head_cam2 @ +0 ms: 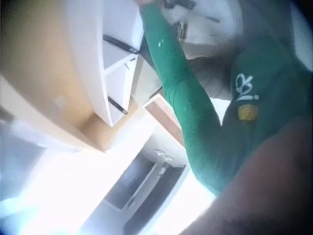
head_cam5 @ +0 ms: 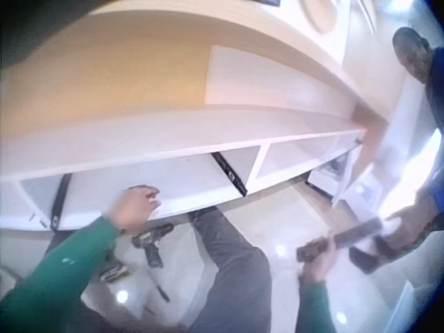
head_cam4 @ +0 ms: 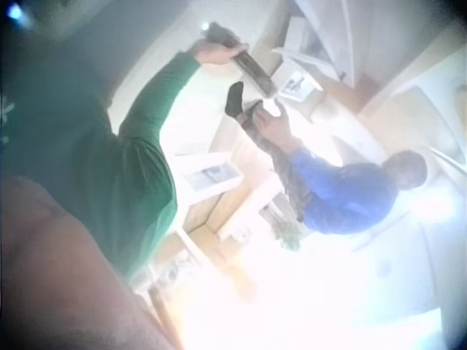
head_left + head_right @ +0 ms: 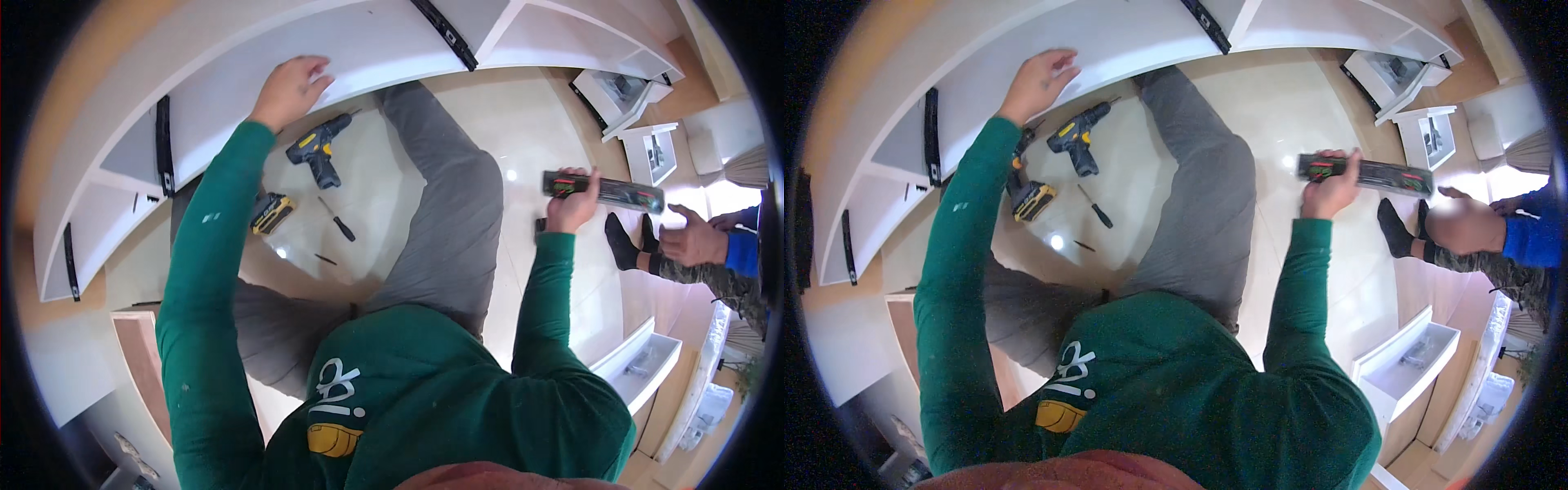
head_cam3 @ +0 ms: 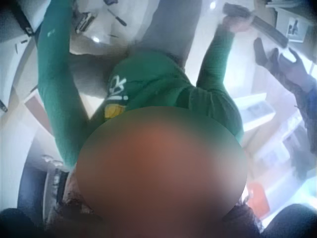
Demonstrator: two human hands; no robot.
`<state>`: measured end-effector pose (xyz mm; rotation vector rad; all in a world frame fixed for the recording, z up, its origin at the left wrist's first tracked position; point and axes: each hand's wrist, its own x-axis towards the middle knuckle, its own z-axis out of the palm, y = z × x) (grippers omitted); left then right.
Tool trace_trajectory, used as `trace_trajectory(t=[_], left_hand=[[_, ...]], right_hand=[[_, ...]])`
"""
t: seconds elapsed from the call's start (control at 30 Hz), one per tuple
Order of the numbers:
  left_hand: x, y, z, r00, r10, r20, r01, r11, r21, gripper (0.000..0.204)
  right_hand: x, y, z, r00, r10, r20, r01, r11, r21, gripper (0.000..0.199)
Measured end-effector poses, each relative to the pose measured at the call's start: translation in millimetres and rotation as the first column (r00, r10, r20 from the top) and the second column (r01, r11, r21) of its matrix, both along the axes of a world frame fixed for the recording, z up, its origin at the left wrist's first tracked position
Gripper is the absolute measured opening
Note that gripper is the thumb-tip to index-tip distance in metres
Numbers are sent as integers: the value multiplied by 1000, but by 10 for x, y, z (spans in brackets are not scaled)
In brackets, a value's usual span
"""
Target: The person installs metal drawer slides into a white cabinet using a cordless drill and screws. They then insert a wooden drawer into the cabinet to test the fit.
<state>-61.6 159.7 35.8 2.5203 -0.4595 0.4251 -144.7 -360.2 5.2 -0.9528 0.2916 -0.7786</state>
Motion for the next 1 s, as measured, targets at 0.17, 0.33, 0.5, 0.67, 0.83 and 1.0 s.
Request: trace_trajectory(t=[0.17,0.33,0.5,0.67,0.83,1.0], left_hand=[[1524,-466,-232,991,52,120,-82,963,258,44],[2674,-481,-860,983,133,125,-177,859,481,67],[3094,-105,-1161,985,-151,88,85,852,516,60],[2960,-135,-1106,974,-167,152,48,810,584,43],[2790,172,-1201,913,41,406,-266,814,517,21],[2063,-370,-525,990,70,119,-115,896,430,21]], right_hand=[[34,127,-478,900,261,-349,-268,963,29,37],[99,-255,-974,650,352,-673,-510,859,-44,31],[21,-121,-1489,649,146,-746,-596,708,-380,34],[-87,-177,-1799,670,268,-692,-691,566,-449,38],[27,49,-1789,638,333,-694,-763,393,-513,42],[196,-18,-1766,615,302,-729,-787,301,-539,45]])
